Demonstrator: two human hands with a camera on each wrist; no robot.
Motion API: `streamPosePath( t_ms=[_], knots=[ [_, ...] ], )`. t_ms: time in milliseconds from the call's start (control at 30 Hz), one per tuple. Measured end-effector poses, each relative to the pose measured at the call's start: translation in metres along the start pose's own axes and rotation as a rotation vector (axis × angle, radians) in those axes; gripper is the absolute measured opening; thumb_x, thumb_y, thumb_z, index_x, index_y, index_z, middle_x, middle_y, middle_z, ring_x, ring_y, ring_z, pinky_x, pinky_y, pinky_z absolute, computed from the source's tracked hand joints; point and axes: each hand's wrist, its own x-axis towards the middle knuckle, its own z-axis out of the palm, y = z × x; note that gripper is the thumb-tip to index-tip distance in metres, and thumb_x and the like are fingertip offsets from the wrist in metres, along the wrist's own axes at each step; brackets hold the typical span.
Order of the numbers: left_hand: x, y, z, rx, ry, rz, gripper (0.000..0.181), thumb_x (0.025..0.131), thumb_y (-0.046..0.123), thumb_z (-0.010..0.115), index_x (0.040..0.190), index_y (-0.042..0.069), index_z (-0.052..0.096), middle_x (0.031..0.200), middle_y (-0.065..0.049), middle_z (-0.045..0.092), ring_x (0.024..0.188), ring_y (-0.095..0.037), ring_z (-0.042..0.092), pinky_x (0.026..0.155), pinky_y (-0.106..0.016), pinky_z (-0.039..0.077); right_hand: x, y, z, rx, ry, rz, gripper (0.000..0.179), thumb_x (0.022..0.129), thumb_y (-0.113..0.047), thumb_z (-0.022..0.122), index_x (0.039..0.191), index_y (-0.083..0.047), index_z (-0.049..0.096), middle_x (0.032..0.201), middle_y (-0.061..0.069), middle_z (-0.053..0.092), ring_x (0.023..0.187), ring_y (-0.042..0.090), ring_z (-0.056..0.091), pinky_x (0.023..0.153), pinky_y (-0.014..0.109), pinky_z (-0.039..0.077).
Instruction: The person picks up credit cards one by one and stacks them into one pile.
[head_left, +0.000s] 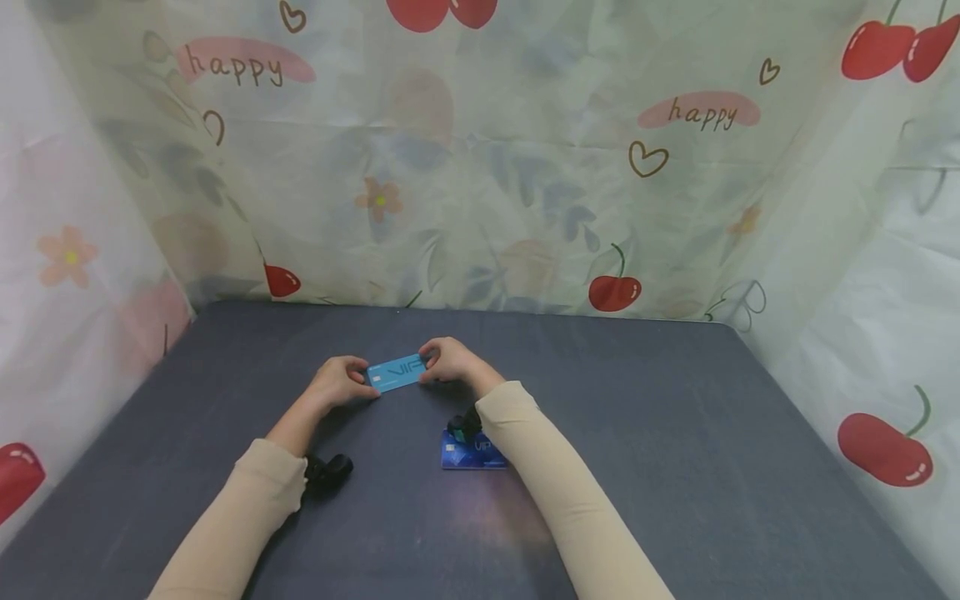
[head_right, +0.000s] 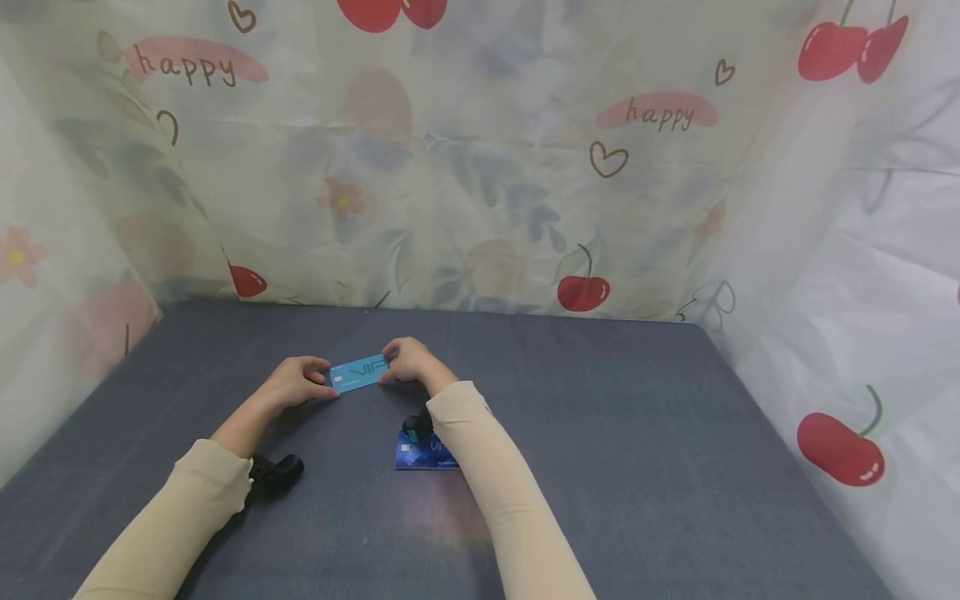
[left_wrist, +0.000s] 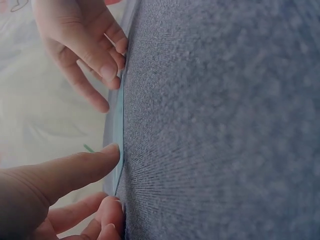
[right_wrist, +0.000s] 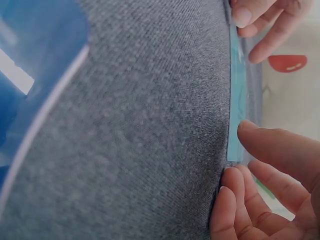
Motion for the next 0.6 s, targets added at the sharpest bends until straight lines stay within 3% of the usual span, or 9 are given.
streamPosePath(
  t_ms=[33, 100, 167, 367, 433, 500, 600],
  knots=[
    [0.000, 0.000, 0.000, 0.001, 0.001, -0.007, 0.060, 0.078, 0.013, 0.072, 0.129, -0.007, 0.048, 0.112, -0.024, 0.058, 0.097, -0.030, 0.056, 0.079, -0.036, 0.046, -0.003, -0.007, -0.001, -0.011, -0.011, 0.037, 0.056, 0.071, -0.015, 0.080, 0.123, -0.015, 0.057, 0.093, 0.003, 0.063, 0.076, 0.016, 0.061, 0.065, 0.029, 0.053],
    [0.001, 0.001, 0.001, 0.008, 0.004, -0.021, 0.060, 0.078, 0.013, 0.073, 0.129, -0.006, 0.048, 0.112, -0.024, 0.058, 0.096, -0.030, 0.056, 0.078, -0.035, 0.046, 0.006, 0.002, 0.000, -0.003, -0.008, -0.004, 0.056, 0.069, -0.016, 0.081, 0.120, -0.016, 0.059, 0.088, 0.002, 0.062, 0.071, 0.016, 0.059, 0.060, 0.027, 0.051],
    [0.003, 0.001, 0.001, 0.017, 0.008, -0.033, 0.061, 0.078, 0.014, 0.073, 0.130, -0.005, 0.048, 0.112, -0.024, 0.058, 0.094, -0.029, 0.056, 0.076, -0.035, 0.046, 0.017, 0.010, 0.005, -0.016, -0.010, 0.022, 0.058, 0.068, -0.017, 0.082, 0.121, -0.019, 0.059, 0.091, 0.001, 0.063, 0.075, 0.015, 0.059, 0.063, 0.028, 0.051],
    [0.006, 0.001, 0.003, 0.028, 0.021, -0.051, 0.061, 0.077, 0.014, 0.074, 0.129, -0.005, 0.049, 0.108, -0.022, 0.059, 0.089, -0.026, 0.055, 0.072, -0.031, 0.045, 0.104, 0.093, 0.039, -0.008, 0.011, -0.013, 0.068, 0.052, -0.040, 0.090, 0.113, -0.038, 0.059, 0.087, -0.006, 0.062, 0.074, 0.011, 0.059, 0.058, 0.029, 0.049],
    [0.007, 0.001, 0.003, 0.029, 0.022, -0.049, 0.061, 0.077, 0.014, 0.074, 0.129, -0.005, 0.049, 0.108, -0.022, 0.059, 0.088, -0.025, 0.055, 0.071, -0.030, 0.045, 0.119, 0.107, 0.045, -0.013, 0.017, -0.026, 0.071, 0.045, -0.049, 0.090, 0.109, -0.044, 0.057, 0.086, -0.008, 0.062, 0.073, 0.011, 0.059, 0.059, 0.028, 0.049],
    [0.007, 0.001, 0.003, 0.028, 0.023, -0.050, 0.060, 0.077, 0.014, 0.074, 0.129, -0.005, 0.049, 0.108, -0.021, 0.059, 0.088, -0.025, 0.055, 0.071, -0.030, 0.045, 0.121, 0.109, 0.046, -0.025, 0.016, -0.031, 0.071, 0.044, -0.052, 0.089, 0.107, -0.046, 0.057, 0.086, -0.009, 0.062, 0.074, 0.010, 0.059, 0.061, 0.028, 0.048],
    [0.007, 0.002, 0.003, 0.032, 0.020, -0.053, 0.060, 0.078, 0.014, 0.073, 0.129, -0.004, 0.049, 0.108, -0.021, 0.059, 0.088, -0.024, 0.055, 0.071, -0.030, 0.044, 0.098, 0.085, 0.038, -0.062, 0.018, -0.004, 0.067, 0.054, -0.043, 0.088, 0.113, -0.041, 0.057, 0.090, -0.008, 0.063, 0.079, 0.011, 0.059, 0.066, 0.028, 0.048]
  ],
)
